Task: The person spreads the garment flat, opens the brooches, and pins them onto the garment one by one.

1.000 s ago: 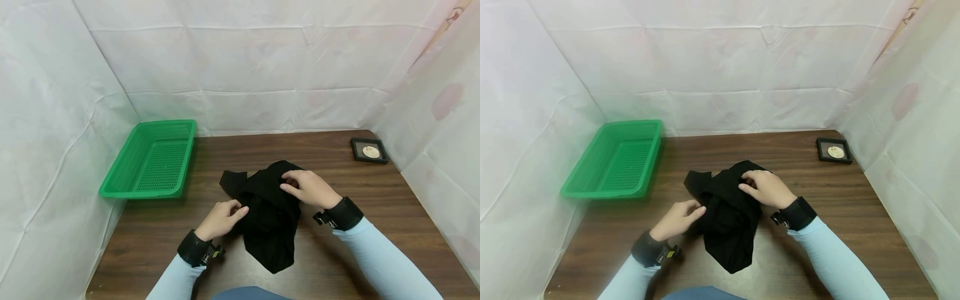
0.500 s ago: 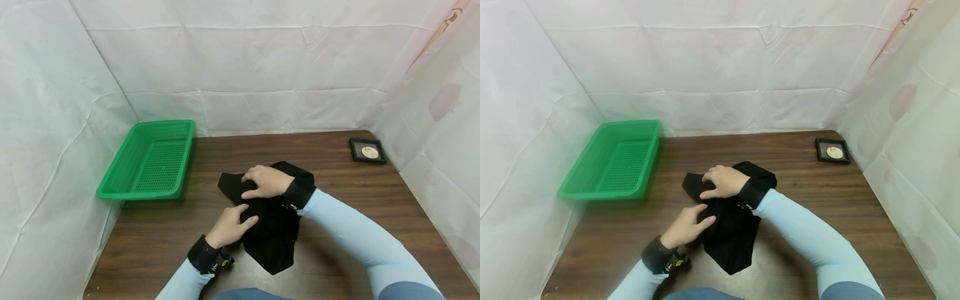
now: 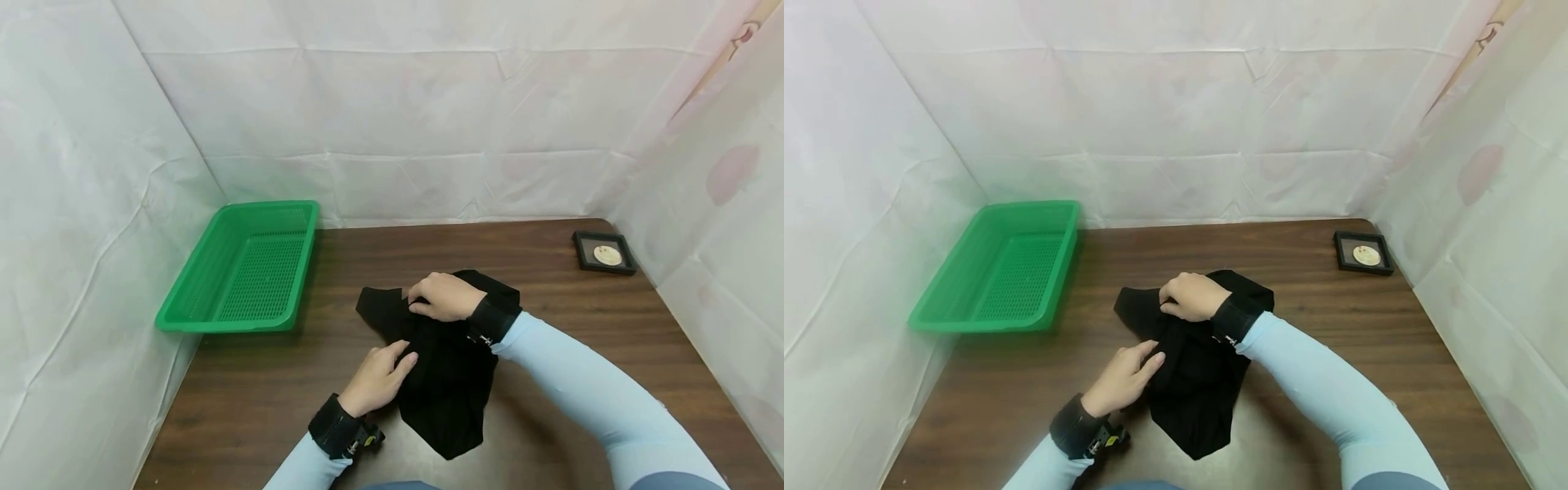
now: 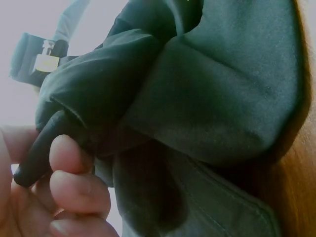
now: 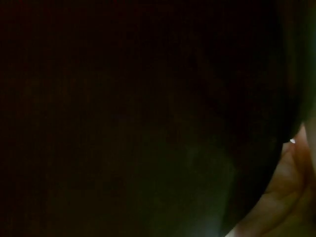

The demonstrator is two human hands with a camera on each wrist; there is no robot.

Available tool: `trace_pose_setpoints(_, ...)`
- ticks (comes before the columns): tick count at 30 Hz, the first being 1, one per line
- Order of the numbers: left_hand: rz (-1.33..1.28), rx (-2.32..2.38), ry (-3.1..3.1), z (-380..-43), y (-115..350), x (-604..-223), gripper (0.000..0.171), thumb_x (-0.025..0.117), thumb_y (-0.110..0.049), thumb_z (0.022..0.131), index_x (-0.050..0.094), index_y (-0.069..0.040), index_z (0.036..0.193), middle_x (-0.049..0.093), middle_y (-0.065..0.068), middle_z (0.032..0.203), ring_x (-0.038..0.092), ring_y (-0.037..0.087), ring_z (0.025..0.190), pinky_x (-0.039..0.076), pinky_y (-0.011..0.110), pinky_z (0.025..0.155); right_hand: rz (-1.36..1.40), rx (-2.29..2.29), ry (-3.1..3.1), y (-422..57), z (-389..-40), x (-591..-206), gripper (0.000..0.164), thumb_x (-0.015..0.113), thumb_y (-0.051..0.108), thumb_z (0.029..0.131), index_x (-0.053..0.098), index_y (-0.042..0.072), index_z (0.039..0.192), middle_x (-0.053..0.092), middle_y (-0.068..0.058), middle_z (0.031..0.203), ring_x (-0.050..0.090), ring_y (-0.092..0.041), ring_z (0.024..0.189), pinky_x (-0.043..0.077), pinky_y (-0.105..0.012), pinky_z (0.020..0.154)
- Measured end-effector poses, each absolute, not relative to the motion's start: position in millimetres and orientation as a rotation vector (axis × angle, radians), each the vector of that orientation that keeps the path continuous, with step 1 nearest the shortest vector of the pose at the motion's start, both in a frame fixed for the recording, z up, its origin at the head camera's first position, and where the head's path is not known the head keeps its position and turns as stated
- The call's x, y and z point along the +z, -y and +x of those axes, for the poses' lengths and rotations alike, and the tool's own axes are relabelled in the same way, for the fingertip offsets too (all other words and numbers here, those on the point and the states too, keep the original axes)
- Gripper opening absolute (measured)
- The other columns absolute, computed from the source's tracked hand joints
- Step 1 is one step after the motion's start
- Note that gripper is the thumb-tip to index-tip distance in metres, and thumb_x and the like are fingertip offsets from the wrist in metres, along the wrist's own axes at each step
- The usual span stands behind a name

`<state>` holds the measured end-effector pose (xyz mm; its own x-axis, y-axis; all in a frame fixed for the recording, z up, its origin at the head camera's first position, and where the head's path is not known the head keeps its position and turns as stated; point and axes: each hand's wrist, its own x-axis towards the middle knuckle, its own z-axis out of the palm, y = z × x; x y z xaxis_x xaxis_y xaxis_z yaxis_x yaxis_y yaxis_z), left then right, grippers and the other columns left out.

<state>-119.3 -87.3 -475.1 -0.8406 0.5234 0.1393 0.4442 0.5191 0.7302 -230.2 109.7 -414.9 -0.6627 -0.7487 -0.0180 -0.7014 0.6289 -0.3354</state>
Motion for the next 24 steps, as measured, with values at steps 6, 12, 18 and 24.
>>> trace_pose_setpoints(6,0.911,1.277,-2.711,-119,87,-474,0.033,0.043,-0.027,0.104,0.063,-0.002,0.114,0.053,-0.008,0.069,0.057,0.006,0.068,0.051,0.026,0.069,-1.217,-0.572,-2.739,-126,-230,-406,0.017,0.06,0.023,0.097,0.071,0.013,0.104,0.069,0.004,0.096,0.064,-0.008,0.082,0.052,-0.028,0.075)
trace_pose_setpoints(12,0.977,1.319,-2.708,-120,89,-467,0.024,0.046,-0.024,0.103,0.065,-0.009,0.105,0.04,-0.013,0.063,0.044,0.002,0.056,0.044,0.02,0.058,-1.231,-0.689,-2.778,-150,-228,-392,0.016,0.06,0.022,0.097,0.07,0.013,0.105,0.069,0.004,0.097,0.064,-0.009,0.083,0.052,-0.03,0.076)
trace_pose_setpoints(18,1.04,1.327,-2.714,-118,91,-458,0.018,0.048,-0.02,0.102,0.064,-0.012,0.101,0.037,-0.013,0.062,0.041,0.001,0.054,0.042,0.019,0.056,-1.155,-0.796,-2.85,-173,-227,-379,0.012,0.058,0.022,0.098,0.069,0.018,0.1,0.067,0.008,0.091,0.061,-0.005,0.078,0.05,-0.029,0.072)
trace_pose_setpoints(24,1.073,1.314,-2.76,-120,95,-453,0.017,0.049,-0.018,0.102,0.065,-0.013,0.102,0.042,-0.013,0.064,0.045,0.001,0.056,0.045,0.018,0.058,-1.126,-0.904,-2.933,-198,-224,-374,0.013,0.056,0.022,0.099,0.068,0.017,0.101,0.063,0.009,0.082,0.051,-0.005,0.062,0.043,-0.028,0.061)
